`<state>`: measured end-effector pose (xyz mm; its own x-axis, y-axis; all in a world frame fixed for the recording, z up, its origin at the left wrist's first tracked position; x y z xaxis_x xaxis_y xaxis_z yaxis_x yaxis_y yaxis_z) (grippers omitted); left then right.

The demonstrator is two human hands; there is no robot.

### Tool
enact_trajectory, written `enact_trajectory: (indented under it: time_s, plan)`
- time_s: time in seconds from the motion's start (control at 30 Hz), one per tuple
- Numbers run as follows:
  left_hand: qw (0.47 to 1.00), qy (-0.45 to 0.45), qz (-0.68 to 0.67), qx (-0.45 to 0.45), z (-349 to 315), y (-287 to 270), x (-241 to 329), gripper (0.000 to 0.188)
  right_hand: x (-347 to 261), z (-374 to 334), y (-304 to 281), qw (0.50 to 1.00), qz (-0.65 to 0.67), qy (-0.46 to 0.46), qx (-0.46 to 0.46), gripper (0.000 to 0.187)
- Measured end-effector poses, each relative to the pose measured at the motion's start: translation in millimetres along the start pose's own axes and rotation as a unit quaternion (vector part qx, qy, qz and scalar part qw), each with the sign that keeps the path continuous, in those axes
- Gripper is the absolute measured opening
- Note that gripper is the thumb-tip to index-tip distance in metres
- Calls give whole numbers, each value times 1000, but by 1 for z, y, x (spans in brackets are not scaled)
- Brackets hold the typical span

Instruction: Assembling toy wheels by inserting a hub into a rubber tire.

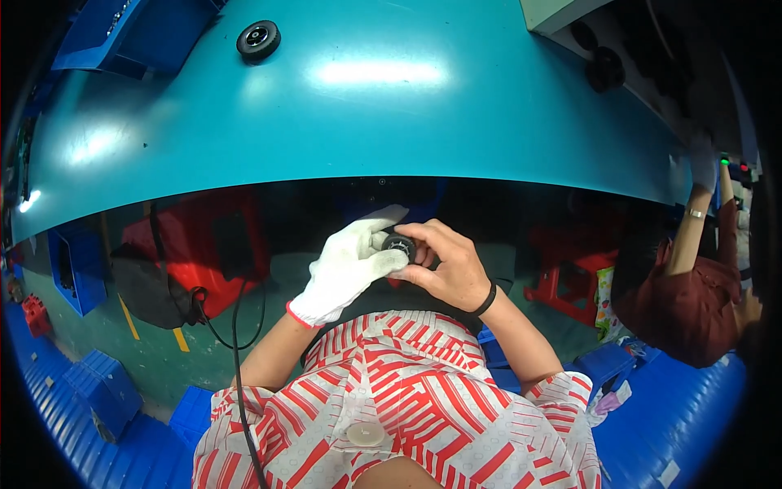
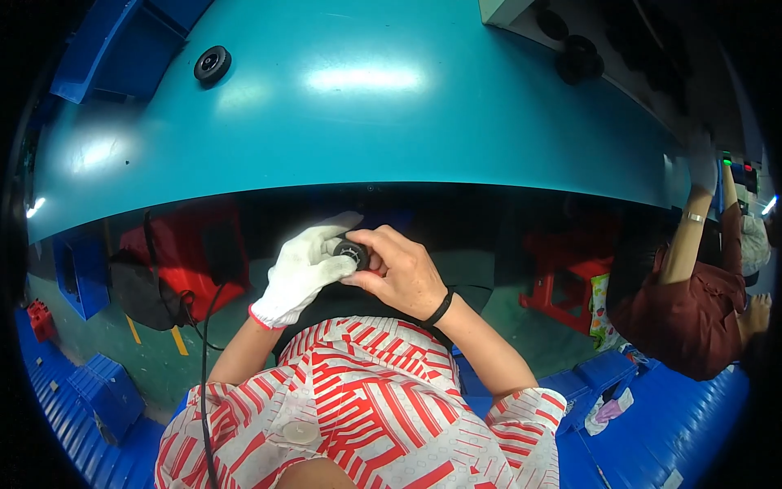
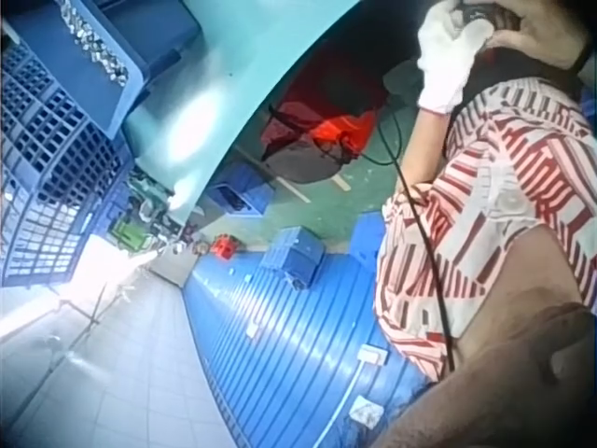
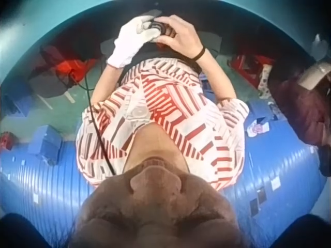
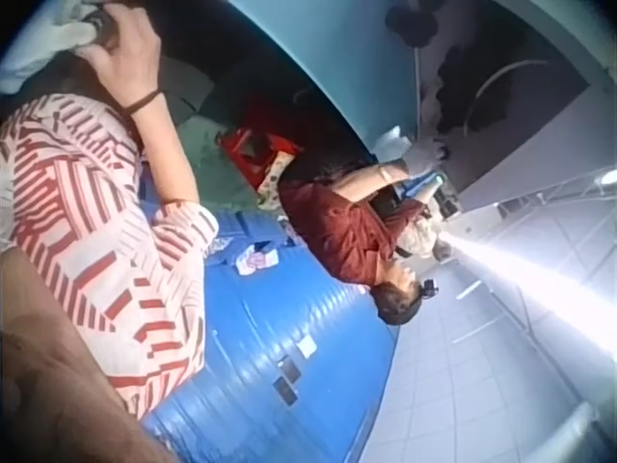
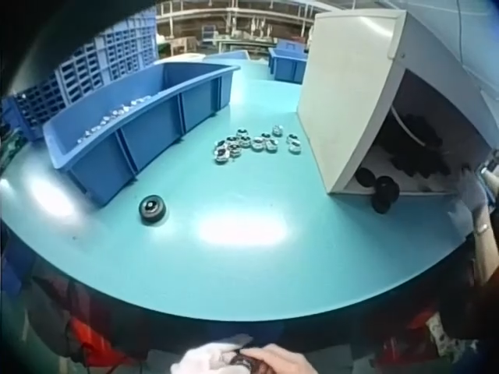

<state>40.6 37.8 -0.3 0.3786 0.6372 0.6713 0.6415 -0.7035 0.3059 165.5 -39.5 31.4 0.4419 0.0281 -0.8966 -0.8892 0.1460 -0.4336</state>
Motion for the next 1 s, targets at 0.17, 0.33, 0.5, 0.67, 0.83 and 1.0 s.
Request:
enact_trajectory:
  time_s: [0.17,0.33,0.5,0.67,0.83,1.0]
  plan:
    - [984,-41,-165,-52,4,7,-14,41,2,1,3,999,-37,-15,25,46]
    - [999,-1,-29,22,1,3,-10,37,5,-2,10,989,-89,-114,15,44]
    - [1000,-17,-1,9,5,-1,-9,38,7,-4,13,995,-66,-71,34,45]
    - [993,-32,115,10,5,-8,3,43,9,-1,7,997,-38,-40,-45,50]
    - [998,-1,-67,13,7,0,-11,50,13,-9,10,999,-27,-1,22,54]
    - [996,6,-83,18,2,3,-22,54,-3,1,7,981,-154,-117,27,60]
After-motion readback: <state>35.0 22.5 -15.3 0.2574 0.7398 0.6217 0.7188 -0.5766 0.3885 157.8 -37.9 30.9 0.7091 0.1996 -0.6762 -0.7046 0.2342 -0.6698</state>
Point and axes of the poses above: each hand's wrist, its own z-axis towards the middle knuckle, its own y-axis out of the palm, x = y × z, the point moved 5 cm from there along z, towards the middle knuckle, and after that the axes turned 11 degrees about -y, right-handed, at the moved point
